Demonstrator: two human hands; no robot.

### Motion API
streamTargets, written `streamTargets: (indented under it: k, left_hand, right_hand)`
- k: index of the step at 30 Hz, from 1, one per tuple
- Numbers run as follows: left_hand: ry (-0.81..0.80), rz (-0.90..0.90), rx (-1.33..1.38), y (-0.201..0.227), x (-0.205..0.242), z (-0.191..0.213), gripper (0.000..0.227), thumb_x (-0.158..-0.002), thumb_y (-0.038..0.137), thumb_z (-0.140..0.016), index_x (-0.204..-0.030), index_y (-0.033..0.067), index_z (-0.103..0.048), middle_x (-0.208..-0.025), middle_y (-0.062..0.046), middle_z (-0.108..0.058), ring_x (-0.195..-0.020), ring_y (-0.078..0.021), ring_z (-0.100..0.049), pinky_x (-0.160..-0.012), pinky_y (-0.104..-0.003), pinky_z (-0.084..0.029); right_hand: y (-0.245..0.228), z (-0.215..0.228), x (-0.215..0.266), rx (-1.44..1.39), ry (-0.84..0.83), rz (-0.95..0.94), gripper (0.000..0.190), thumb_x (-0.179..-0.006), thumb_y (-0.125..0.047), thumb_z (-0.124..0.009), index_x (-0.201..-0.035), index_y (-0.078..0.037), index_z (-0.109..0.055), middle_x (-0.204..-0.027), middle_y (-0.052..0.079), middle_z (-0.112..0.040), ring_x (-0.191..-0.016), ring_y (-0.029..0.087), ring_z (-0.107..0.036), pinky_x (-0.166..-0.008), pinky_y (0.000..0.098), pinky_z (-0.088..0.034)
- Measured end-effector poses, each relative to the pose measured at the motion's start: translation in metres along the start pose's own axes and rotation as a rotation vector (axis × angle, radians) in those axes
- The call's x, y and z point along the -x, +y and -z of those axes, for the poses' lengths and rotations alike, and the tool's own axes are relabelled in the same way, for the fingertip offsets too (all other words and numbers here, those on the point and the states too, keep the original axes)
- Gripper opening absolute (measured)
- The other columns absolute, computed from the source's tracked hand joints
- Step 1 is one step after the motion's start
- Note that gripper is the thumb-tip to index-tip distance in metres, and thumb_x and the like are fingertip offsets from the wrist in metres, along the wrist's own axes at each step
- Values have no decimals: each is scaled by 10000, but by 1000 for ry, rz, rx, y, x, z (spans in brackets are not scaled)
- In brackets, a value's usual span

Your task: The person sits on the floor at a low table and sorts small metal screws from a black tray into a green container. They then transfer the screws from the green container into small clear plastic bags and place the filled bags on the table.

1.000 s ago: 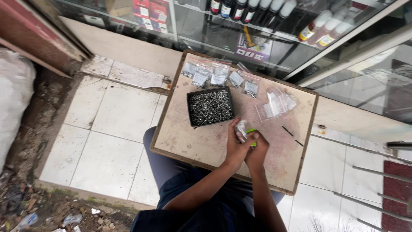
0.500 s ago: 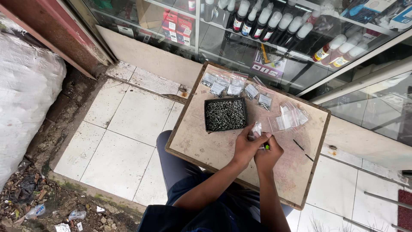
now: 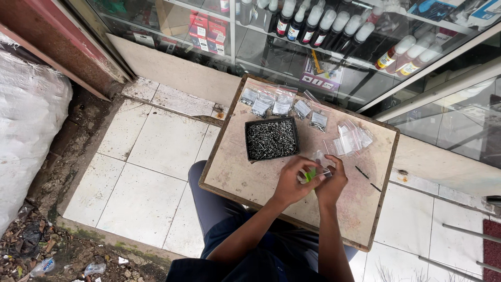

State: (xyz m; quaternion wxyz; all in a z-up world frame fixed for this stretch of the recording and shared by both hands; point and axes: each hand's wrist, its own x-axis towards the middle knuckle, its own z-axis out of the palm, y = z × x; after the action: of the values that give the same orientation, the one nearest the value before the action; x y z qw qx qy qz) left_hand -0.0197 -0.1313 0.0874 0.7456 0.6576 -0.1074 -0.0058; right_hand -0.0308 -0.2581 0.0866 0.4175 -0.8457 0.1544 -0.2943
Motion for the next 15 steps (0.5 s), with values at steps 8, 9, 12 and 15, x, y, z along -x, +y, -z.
streamTargets:
  k: [8, 9, 12, 15]
  left_hand:
    - [-306, 145, 122, -33, -23, 44, 421, -806, 295, -990, -1053, 40, -763, -856, -96, -602, -816, -217, -693, -673, -340, -626]
    - [-374, 175, 117, -36, -26, 52, 343, -870, 271, -955, -1025, 35, -760, -812, -105, -621, -798, -209, -691, -658, -343, -618]
    - [-442, 168, 22, -22, -36, 65, 367, -783, 275, -992, -990, 46, -794, -814, -171, -726, -783, -225, -711, -657, -383, -627]
    - [-507, 240, -30, 23, -36, 79, 387, -737, 297, -992, -975, 50, -812, -846, -189, -759, -807, -233, -740, -712, -372, -649]
  right_hand:
    - [9, -10, 19, -345, -358, -350, 576, -840, 56, -652, -1391, -100, -590, -694, 140, -681, -458, 167, -573, -375, 284, -492]
    - [10, -11, 21, -313, -437, -390, 645, -827, 105, -578, -1439, -95, -539, -732, 201, -696, -376, 221, -570, -298, 333, -490]
    - [-20, -6, 21, -239, -520, -365, 724, -801, 123, -558, -1475, -138, -558, -838, 230, -751, -480, 277, -674, -383, 383, -616]
    - [-35, -4, 21, -273, -568, -393, 821, -757, 158, -548, -1527, -124, -513, -852, 251, -719, -564, 334, -706, -447, 423, -688]
